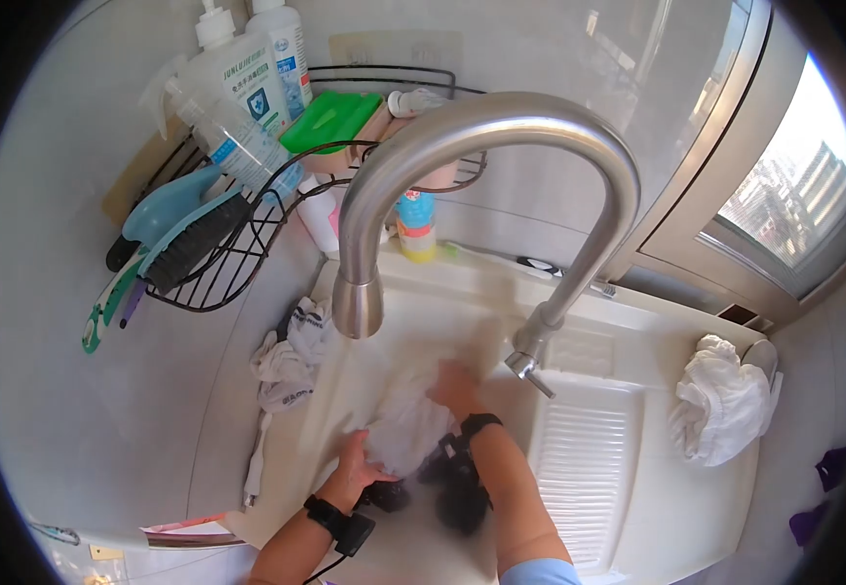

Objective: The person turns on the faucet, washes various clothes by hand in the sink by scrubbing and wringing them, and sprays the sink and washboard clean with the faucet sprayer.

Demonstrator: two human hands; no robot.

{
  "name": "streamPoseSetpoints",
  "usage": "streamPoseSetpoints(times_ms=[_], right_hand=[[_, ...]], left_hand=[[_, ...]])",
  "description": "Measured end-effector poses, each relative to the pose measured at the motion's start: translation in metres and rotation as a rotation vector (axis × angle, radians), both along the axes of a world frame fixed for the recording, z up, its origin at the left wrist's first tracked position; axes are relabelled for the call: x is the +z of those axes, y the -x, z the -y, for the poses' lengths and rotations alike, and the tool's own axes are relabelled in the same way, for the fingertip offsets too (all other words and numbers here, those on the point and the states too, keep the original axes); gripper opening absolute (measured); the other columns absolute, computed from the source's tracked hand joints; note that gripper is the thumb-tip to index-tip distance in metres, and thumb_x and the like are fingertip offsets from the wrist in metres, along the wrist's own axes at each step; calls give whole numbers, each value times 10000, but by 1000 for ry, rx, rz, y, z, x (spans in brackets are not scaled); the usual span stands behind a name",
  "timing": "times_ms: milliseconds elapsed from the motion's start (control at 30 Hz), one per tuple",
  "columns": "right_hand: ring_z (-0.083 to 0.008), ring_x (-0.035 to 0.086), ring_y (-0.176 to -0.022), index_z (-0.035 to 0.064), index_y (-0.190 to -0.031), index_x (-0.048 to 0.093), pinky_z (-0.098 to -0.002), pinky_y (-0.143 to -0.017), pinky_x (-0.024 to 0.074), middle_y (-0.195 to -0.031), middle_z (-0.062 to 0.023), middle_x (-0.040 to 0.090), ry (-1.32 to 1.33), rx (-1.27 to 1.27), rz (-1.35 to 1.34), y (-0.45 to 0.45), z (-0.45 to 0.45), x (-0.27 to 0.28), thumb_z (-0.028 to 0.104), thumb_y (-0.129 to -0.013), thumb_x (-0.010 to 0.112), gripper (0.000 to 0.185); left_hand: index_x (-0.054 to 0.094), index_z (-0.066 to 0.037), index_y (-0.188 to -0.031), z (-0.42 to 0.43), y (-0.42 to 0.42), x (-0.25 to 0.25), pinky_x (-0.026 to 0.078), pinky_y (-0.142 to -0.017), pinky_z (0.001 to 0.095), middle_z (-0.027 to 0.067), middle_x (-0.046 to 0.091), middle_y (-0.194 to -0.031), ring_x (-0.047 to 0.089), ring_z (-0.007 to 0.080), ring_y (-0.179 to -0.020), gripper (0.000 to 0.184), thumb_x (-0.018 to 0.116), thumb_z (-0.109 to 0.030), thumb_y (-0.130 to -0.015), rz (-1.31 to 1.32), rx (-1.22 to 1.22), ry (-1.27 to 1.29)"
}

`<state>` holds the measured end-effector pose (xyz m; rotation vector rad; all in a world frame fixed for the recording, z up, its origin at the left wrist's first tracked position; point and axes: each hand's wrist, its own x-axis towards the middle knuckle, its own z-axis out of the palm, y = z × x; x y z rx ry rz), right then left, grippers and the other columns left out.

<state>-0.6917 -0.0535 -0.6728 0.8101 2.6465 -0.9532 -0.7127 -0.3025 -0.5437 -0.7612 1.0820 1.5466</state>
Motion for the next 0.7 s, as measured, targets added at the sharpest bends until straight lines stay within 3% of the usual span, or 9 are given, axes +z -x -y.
streamPoseSetpoints(times_ms=[33,133,200,267,333,400,467,567,700], right_hand=[[-381,406,-1124,78,-1234,386,-468,-949,307,-1212,-243,397,-284,-54,-114,-6,20,59,414,-568,697,808],[-367,488,-1035,14,-1132,481,-404,-857,396,-1071,-228,522,-568,156,-169,-20,66,61,338,-613,675,642],[-308,548,-955,20,-1023,565,-395,-776,439,-927,-187,601,-212,172,-122,-6,83,-12,292,-652,656,469],[-256,594,-818,29,-926,604,-356,-706,466,-842,-170,617,532,-62,-249,-15,113,79,257,-670,646,345],[-204,598,-718,47,-932,595,-320,-675,468,-787,-148,614,825,-213,-132,-18,143,162,230,-686,626,308],[-227,605,-670,57,-868,598,-328,-629,472,-750,-129,613,409,50,-630,-27,172,153,219,-694,626,240],[-303,429,-1006,65,-953,588,-382,-834,382,-1101,-164,461,722,54,-216,-33,178,208,250,-664,652,349],[-332,498,-844,68,-852,589,-402,-729,424,-921,-156,523,481,116,-405,-46,188,207,269,-670,636,275],[-340,563,-627,48,-682,562,-405,-566,459,-706,-141,585,97,208,-739,-46,172,188,250,-700,630,213]], left_hand=[[170,-190,-1343,4,1,-9,167,-844,723,115,67,-1402,49,434,-1267,707,489,-425,-757,25,-33,-91],[251,-178,-1320,0,-1,-33,138,-847,727,135,163,-1382,86,456,-1255,663,443,-487,-766,41,-7,-185],[307,-153,-1293,-7,-6,-36,150,-886,673,130,254,-1344,177,423,-1228,616,415,-484,-785,59,67,-222],[360,-108,-1258,-11,-5,-34,197,-966,561,106,375,-1285,337,341,-1185,552,390,-442,-818,86,151,-281],[386,-98,-1228,11,-9,-72,250,-971,480,111,409,-1249,361,310,-1172,478,379,-390,-850,-331,-104,-355],[403,-84,-1204,24,-10,-84,296,-959,423,110,442,-1208,396,281,-1140,431,378,-351,-868,-649,-302,-380],[414,-65,-1185,31,-7,-74,335,-929,389,103,475,-1162,441,254,-1090,408,388,-325,-872,-874,-438,-363],[430,-37,-1156,41,2,-50,393,-884,339,92,524,-1092,509,215,-1014,374,403,-286,-878,-1225,-637,-321],[433,-27,-1156,23,5,-21,415,-867,317,88,549,-1055,534,207,-986,353,392,-248,-884,-754,-387,-547]])
